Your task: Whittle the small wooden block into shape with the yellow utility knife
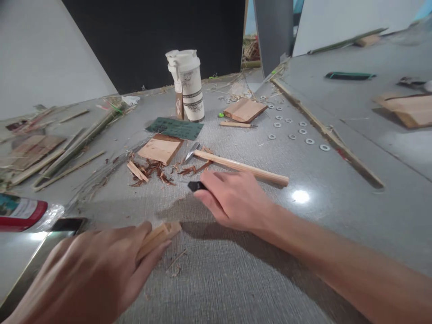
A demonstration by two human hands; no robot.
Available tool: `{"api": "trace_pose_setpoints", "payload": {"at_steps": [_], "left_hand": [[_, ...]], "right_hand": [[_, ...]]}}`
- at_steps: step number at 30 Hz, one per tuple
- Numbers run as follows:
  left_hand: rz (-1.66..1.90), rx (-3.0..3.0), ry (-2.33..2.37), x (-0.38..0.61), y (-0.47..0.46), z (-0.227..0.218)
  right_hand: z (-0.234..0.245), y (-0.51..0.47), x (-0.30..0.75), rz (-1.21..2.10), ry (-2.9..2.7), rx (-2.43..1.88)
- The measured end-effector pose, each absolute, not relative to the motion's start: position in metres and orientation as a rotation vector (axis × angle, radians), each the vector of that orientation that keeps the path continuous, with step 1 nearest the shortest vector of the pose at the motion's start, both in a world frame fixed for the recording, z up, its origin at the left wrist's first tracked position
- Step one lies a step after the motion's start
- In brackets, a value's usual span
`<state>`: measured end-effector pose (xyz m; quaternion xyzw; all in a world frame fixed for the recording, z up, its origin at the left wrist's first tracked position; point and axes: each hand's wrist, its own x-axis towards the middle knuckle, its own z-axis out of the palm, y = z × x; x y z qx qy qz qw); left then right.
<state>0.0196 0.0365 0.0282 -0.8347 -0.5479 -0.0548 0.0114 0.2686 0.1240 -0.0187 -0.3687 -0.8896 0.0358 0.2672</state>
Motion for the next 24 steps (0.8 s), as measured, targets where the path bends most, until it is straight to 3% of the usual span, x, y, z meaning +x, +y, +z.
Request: {"api": "trace_pose_setpoints", "payload": {"at_steps": [6, 18, 24], "left_hand": [[-0.04, -2.599, -1.569, 0.015, 0.042, 0.025], [-0.075, -2.529, -1.505, 0.018, 0.041, 0.025], [-0.084, -2.574, -1.555, 0.018, 0.035, 0.02]], "right_hand": [[-0.016, 0.102, 0.256, 0.386, -2.514, -0.673], [-0.017, 0.098, 0.248, 0.265, -2.556, -0.678], [-0.02, 0.121, 0.26, 0.003, -2.532, -1.303]]}}
